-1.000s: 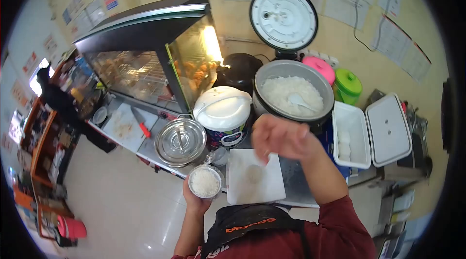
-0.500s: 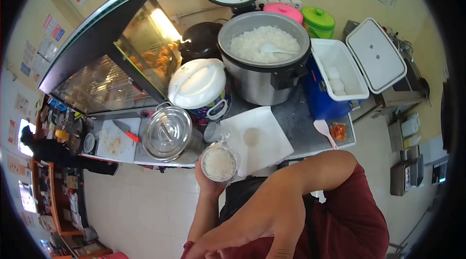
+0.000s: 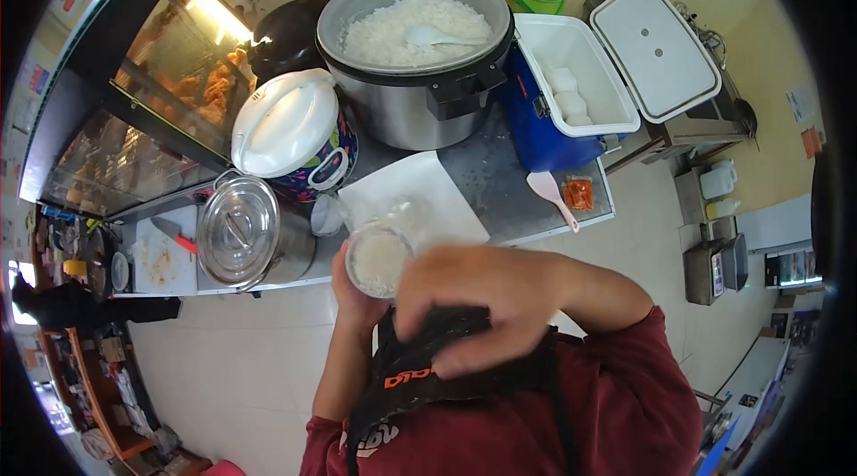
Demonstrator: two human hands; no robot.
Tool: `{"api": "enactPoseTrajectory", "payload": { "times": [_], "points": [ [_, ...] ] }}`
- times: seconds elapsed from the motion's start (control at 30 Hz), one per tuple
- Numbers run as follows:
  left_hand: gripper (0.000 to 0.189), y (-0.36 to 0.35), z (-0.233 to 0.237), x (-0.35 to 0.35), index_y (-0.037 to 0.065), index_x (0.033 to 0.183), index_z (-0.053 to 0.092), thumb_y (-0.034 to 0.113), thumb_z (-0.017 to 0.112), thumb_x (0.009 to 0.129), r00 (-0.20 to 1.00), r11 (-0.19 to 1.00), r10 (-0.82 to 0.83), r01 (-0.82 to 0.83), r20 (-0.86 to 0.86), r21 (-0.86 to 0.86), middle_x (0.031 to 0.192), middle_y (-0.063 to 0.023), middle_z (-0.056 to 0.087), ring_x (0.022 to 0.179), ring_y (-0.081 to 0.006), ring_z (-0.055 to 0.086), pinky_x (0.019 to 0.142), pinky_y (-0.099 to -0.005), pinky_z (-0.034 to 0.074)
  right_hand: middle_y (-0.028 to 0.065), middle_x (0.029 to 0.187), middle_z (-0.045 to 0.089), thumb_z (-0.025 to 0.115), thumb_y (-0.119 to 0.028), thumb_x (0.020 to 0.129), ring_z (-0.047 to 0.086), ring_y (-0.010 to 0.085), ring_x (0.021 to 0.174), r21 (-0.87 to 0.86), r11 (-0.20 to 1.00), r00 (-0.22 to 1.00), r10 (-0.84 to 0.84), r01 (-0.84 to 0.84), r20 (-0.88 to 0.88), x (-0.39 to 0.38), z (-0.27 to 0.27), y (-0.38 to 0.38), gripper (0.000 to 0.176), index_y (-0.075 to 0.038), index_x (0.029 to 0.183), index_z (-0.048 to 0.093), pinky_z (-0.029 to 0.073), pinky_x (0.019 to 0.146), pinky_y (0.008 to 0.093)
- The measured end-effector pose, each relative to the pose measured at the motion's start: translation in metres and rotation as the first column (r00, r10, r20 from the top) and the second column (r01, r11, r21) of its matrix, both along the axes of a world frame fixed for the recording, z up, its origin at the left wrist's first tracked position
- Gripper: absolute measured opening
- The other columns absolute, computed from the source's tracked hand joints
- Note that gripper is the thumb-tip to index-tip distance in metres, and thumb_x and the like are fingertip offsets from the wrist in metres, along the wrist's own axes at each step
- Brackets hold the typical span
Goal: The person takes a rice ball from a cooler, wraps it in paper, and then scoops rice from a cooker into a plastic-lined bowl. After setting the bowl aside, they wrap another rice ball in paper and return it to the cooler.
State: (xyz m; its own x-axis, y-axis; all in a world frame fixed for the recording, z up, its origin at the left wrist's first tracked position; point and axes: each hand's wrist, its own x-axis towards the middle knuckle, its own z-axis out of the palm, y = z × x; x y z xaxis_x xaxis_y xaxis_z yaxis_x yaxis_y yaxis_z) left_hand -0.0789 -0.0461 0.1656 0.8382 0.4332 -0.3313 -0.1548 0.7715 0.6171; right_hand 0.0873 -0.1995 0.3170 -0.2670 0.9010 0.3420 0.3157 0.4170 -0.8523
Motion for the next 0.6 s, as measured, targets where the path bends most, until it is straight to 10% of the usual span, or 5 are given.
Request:
{"api": "enactPoseTrajectory", "payload": {
  "times": [0.13, 0.33, 0.47, 0.53, 0.6],
  "points": [
    [0.059, -0.016, -0.047, 0.044, 0.007, 0.141, 0.054, 0.049, 0.036, 0.105, 0.959, 0.941, -0.283, 0.274, -0.017, -0.196, 0.137, -0.0138, 0.062, 0.126, -0.0284, 0.061, 0.107, -0.0463, 0.048, 0.0198, 0.140, 0.049, 0.092, -0.033, 0.065, 0.055, 0.0411, 0.122, 0.075, 0.836, 0.642, -0.472, 0.544, 0.604, 0.026, -0.040, -0.008, 0.104, -0.011, 0.151, 0.038, 0.047, 0.102, 0.0488],
    [0.061, -0.052, -0.064, 0.101, 0.009, 0.146, 0.048, 0.053, 0.032, 0.107, 0.835, 0.794, -0.545, 0.542, 0.072, -0.277, 0.140, -0.0130, 0.058, 0.128, -0.0283, 0.059, 0.109, -0.0460, 0.048, 0.0221, 0.141, 0.047, 0.090, -0.027, 0.059, 0.053, 0.0443, 0.125, -0.331, 0.706, 0.681, -0.287, 0.626, 0.674, 0.037, -0.108, -0.023, 0.113, -0.017, 0.155, 0.031, 0.048, 0.102, 0.0508],
    [0.070, -0.051, -0.089, 0.102, 0.005, 0.133, 0.057, 0.062, 0.025, 0.107, 0.652, 0.704, -0.709, 0.631, -0.268, -0.325, 0.132, -0.0125, 0.063, 0.122, -0.0254, 0.062, 0.092, -0.0438, 0.055, 0.0211, 0.137, 0.050, 0.089, -0.023, 0.056, 0.054, 0.0446, 0.124, -0.424, 0.602, 0.666, -0.257, 0.677, 0.700, 0.060, -0.140, -0.033, 0.113, -0.017, 0.153, 0.033, 0.049, 0.101, 0.0505],
    [0.053, -0.048, -0.126, 0.071, 0.005, 0.115, 0.064, 0.052, 0.042, 0.106, 0.682, 0.704, -0.549, 0.689, -0.483, 0.172, 0.120, -0.0120, 0.067, 0.111, -0.0278, 0.064, 0.086, -0.0434, 0.054, 0.0208, 0.137, 0.050, 0.089, -0.023, 0.056, 0.053, 0.0451, 0.126, -0.428, 0.517, 0.598, -0.217, 0.741, 0.772, 0.086, -0.164, -0.035, 0.113, -0.018, 0.154, 0.033, 0.048, 0.103, 0.0523],
    [0.033, -0.039, -0.139, 0.025, 0.005, 0.096, 0.068, 0.037, 0.062, 0.099, 0.802, 0.414, -0.218, 0.592, -0.556, 0.691, 0.108, -0.0117, 0.068, 0.101, -0.0305, 0.065, 0.081, -0.0437, 0.052, 0.0214, 0.141, 0.049, 0.088, -0.021, 0.059, 0.051, 0.0450, 0.129, -0.386, 0.468, 0.489, -0.116, 0.794, 0.865, 0.113, -0.181, -0.034, 0.110, -0.018, 0.154, 0.032, 0.043, 0.109, 0.0532]
  ]
}}
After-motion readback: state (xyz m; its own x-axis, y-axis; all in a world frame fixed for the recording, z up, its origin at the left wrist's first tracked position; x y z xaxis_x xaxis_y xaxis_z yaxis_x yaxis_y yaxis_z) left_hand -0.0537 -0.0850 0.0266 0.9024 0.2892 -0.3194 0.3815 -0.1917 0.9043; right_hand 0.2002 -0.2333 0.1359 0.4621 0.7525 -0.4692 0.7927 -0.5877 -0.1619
